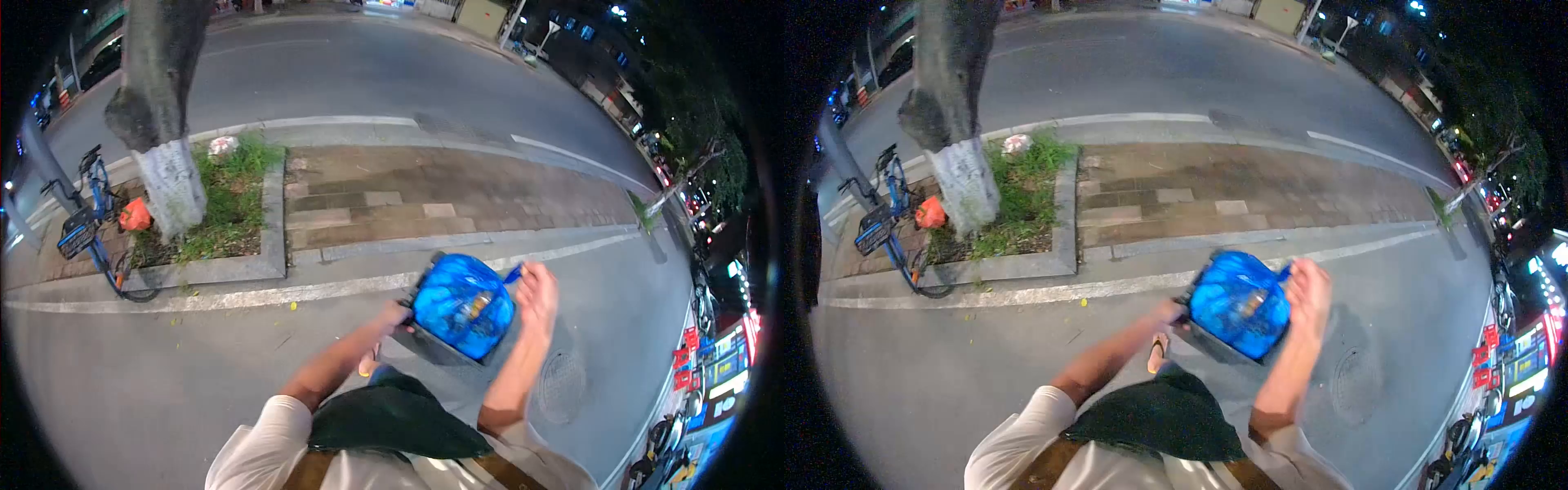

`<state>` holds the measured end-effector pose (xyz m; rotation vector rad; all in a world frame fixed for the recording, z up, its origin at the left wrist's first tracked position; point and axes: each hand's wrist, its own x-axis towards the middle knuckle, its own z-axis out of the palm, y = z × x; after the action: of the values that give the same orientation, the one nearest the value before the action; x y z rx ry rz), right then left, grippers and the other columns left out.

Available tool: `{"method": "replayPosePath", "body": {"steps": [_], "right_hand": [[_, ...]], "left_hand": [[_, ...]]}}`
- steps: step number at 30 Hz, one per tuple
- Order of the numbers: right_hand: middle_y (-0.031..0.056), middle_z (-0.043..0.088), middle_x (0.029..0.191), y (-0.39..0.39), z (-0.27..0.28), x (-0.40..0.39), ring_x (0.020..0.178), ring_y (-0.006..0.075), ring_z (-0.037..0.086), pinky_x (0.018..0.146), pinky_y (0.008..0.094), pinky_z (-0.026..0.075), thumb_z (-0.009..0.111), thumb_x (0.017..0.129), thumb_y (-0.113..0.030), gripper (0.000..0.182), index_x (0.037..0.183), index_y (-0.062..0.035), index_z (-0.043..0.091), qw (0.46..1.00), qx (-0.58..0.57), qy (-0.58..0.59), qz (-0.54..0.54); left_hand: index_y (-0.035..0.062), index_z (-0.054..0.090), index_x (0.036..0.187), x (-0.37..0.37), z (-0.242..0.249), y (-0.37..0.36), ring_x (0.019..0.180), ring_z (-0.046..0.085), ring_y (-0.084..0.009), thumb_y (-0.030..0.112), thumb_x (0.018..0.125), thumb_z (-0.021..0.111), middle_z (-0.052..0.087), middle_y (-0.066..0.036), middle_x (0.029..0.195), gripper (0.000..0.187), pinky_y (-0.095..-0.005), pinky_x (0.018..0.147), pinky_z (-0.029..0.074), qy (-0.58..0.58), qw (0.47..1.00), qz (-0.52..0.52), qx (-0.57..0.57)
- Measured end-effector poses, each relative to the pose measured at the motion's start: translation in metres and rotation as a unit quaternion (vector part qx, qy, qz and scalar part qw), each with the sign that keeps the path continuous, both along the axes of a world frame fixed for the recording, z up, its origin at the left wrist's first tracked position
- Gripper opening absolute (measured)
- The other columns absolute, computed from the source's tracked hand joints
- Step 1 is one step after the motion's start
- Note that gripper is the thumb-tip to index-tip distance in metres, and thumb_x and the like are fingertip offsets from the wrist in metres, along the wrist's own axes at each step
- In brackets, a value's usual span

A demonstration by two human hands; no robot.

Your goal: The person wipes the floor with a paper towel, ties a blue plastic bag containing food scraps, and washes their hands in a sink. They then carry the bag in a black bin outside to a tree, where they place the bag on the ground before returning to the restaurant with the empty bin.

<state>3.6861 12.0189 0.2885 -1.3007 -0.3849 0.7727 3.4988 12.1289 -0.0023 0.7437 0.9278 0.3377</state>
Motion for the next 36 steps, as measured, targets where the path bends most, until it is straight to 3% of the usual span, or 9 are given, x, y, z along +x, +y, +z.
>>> {"method": "replayPosePath", "body": {"steps": [9,21,24,28,31,33,34,35,36], "right_hand": [[-0.0077,0.033,0.049,0.360,0.008,-0.010,0.038,0.0038,0.026,0.036,0.0237,0.017,0.062,0.082,-0.015,0.022,0.063,-0.0092,0.051,0.983,-0.028,-0.027,0.180],[-0.0060,0.034,0.051,0.787,0.044,-0.143,0.040,0.0040,0.025,0.037,0.0231,0.019,0.058,0.086,-0.014,0.020,0.068,-0.0066,0.052,0.952,0.008,-0.036,0.303],[-0.0075,0.029,0.049,0.874,0.059,-0.179,0.039,0.0041,0.024,0.036,0.0224,0.019,0.055,0.089,-0.014,0.021,0.070,-0.0059,0.051,0.931,0.008,-0.025,0.363],[-0.0072,0.034,0.052,0.991,0.073,-0.243,0.042,0.0040,0.025,0.039,0.0229,0.020,0.059,0.085,-0.017,0.021,0.067,-0.0092,0.052,0.896,0.032,-0.049,0.441],[-0.0076,0.035,0.053,1.066,0.071,-0.281,0.043,0.0035,0.026,0.039,0.0223,0.020,0.060,0.085,-0.018,0.020,0.068,-0.0101,0.053,0.853,0.039,-0.049,0.518],[-0.0080,0.035,0.053,1.122,0.059,-0.307,0.043,0.0031,0.025,0.039,0.0220,0.020,0.061,0.085,-0.018,0.020,0.068,-0.0103,0.053,0.819,0.029,-0.042,0.572],[-0.0082,0.035,0.053,1.152,0.048,-0.321,0.043,0.0028,0.025,0.039,0.0218,0.020,0.061,0.085,-0.018,0.019,0.069,-0.0105,0.054,0.800,0.024,-0.037,0.599],[-0.0083,0.035,0.053,1.180,0.037,-0.338,0.043,0.0028,0.026,0.039,0.0217,0.020,0.061,0.085,-0.018,0.019,0.069,-0.0108,0.054,0.780,0.014,-0.042,0.625],[-0.0083,0.035,0.053,1.207,0.026,-0.355,0.043,0.0027,0.026,0.039,0.0215,0.020,0.061,0.085,-0.019,0.019,0.068,-0.0110,0.054,0.757,0.001,-0.050,0.651]], "left_hand": [[-0.0008,0.052,0.115,-0.028,-0.047,0.299,0.075,0.065,-0.0331,-0.006,0.081,0.061,0.060,-0.018,0.096,0.035,-0.0480,0.061,0.064,-0.019,0.984,0.170,-0.043],[-0.0006,0.052,0.114,-0.149,-0.132,0.646,0.076,0.065,-0.0321,-0.005,0.077,0.060,0.058,-0.016,0.094,0.038,-0.0491,0.064,0.063,-0.076,0.906,0.413,-0.058],[0.0048,0.048,0.132,-0.195,-0.099,0.700,0.079,0.065,-0.0323,-0.004,0.076,0.060,0.060,-0.016,0.099,0.058,-0.0508,0.065,0.062,-0.024,0.864,0.497,-0.079],[0.0078,0.044,0.141,-0.243,-0.126,0.778,0.088,0.066,-0.0324,-0.002,0.077,0.059,0.061,-0.017,0.113,0.066,-0.0493,0.068,0.062,0.097,0.812,0.565,-0.113],[0.0038,0.053,0.131,-0.290,-0.091,0.789,0.100,0.067,-0.0336,0.003,0.078,0.063,0.062,-0.021,0.120,0.054,-0.0436,0.068,0.063,0.285,0.741,0.592,-0.136],[0.0017,0.060,0.118,-0.331,-0.147,0.792,0.083,0.071,-0.0344,0.005,0.079,0.062,0.066,-0.021,0.109,0.039,-0.0419,0.067,0.062,0.251,0.738,0.590,-0.211],[0.0021,0.062,0.117,-0.338,-0.182,0.790,0.078,0.071,-0.0342,0.006,0.079,0.061,0.068,-0.021,0.102,0.038,-0.0419,0.066,0.062,0.278,0.675,0.662,-0.171],[0.0029,0.062,0.116,-0.346,-0.157,0.779,0.080,0.071,-0.0346,0.006,0.079,0.061,0.069,-0.021,0.098,0.037,-0.0422,0.066,0.062,0.360,0.660,0.646,-0.127],[0.0034,0.062,0.119,-0.363,-0.232,0.772,0.082,0.071,-0.0351,0.006,0.077,0.060,0.069,-0.021,0.099,0.042,-0.0416,0.067,0.061,0.234,0.618,0.739,-0.129]]}}
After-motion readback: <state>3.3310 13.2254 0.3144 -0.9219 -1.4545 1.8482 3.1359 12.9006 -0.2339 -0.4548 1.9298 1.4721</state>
